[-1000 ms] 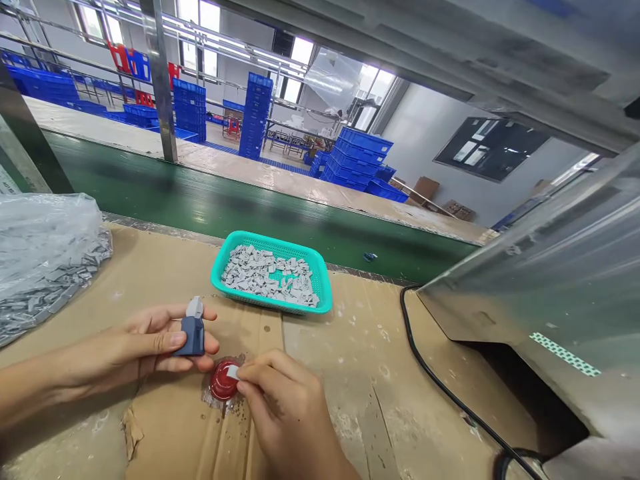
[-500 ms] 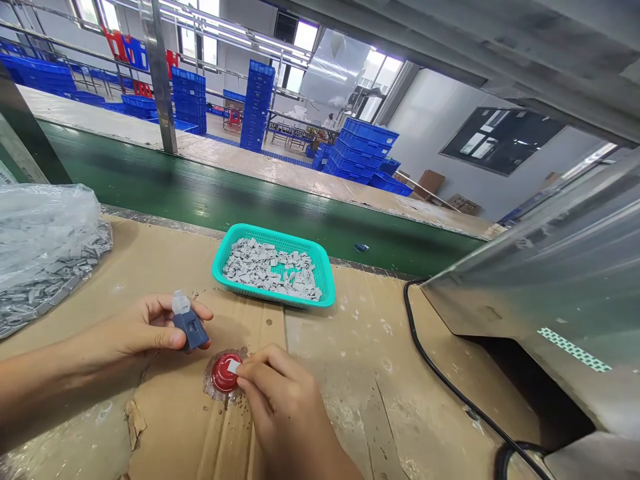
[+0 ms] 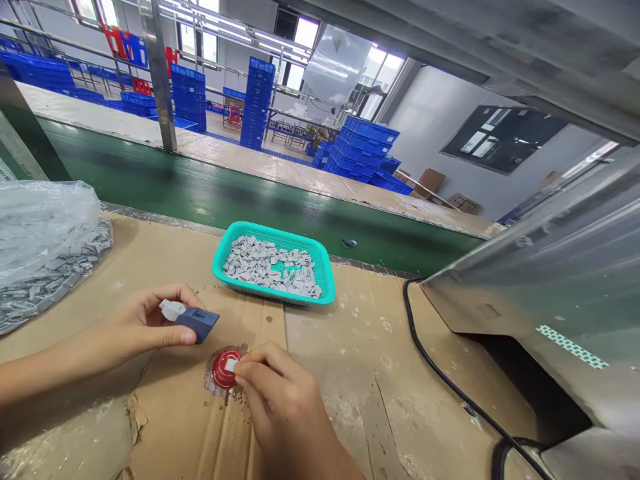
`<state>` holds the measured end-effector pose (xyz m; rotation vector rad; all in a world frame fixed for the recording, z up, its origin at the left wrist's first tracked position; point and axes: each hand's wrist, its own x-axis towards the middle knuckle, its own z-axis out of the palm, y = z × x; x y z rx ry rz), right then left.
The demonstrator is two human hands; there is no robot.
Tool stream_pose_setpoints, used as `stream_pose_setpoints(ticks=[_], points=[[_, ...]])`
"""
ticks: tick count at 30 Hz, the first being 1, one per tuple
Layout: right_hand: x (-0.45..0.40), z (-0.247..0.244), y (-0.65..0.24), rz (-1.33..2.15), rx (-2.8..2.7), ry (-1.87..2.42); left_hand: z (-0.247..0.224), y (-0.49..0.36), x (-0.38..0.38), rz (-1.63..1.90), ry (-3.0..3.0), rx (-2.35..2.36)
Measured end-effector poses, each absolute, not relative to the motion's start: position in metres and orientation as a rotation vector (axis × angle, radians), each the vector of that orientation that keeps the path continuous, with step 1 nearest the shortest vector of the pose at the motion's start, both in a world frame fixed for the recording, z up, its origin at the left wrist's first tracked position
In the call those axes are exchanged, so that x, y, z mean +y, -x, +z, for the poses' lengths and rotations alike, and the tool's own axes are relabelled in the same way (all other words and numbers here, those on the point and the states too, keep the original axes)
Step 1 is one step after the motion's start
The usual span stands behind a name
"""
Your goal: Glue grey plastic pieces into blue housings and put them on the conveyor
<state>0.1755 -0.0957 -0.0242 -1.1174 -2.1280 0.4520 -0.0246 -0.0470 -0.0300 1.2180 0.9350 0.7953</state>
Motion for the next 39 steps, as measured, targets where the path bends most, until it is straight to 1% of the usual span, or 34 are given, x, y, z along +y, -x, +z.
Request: stream_pose_setpoints(ticks=[3,9,11,14,23,27,31,36,39], points=[[-0.094,-0.014,-0.175,0.518,-2.007,1.133,-0.024,0.025,-0.051,0.788,-1.36,0.942],[-0.092,-0.006,-0.181,0.888,-1.706,1.127,-0.01,0.024,-0.062,0.83,-1.748,0.932],[-0.093,-0.006,-0.182,0.913,-1.654,1.099,-0.009,0.023,-0.064,0.82,-1.822,0.881],[-0.096,-0.006,-0.18,0.836,-1.663,1.059,-0.008,0.022,-0.068,0.767,-1.865,0.834],[-0.106,-0.004,-0.169,0.654,-1.879,1.023,-0.009,0.018,-0.073,0.794,-1.875,0.82],[-0.106,-0.006,-0.169,0.568,-1.983,0.968,-0.006,0.019,-0.075,0.747,-1.828,0.812],[-0.108,-0.014,-0.168,0.483,-2.047,0.946,-0.011,0.014,-0.078,0.751,-1.608,0.852],[-0.11,-0.031,-0.162,0.344,-2.102,0.929,-0.02,0.008,-0.071,0.868,-1.1,0.827],[-0.108,-0.031,-0.164,0.263,-2.083,0.976,-0.011,0.02,-0.052,0.998,-0.987,0.954]])
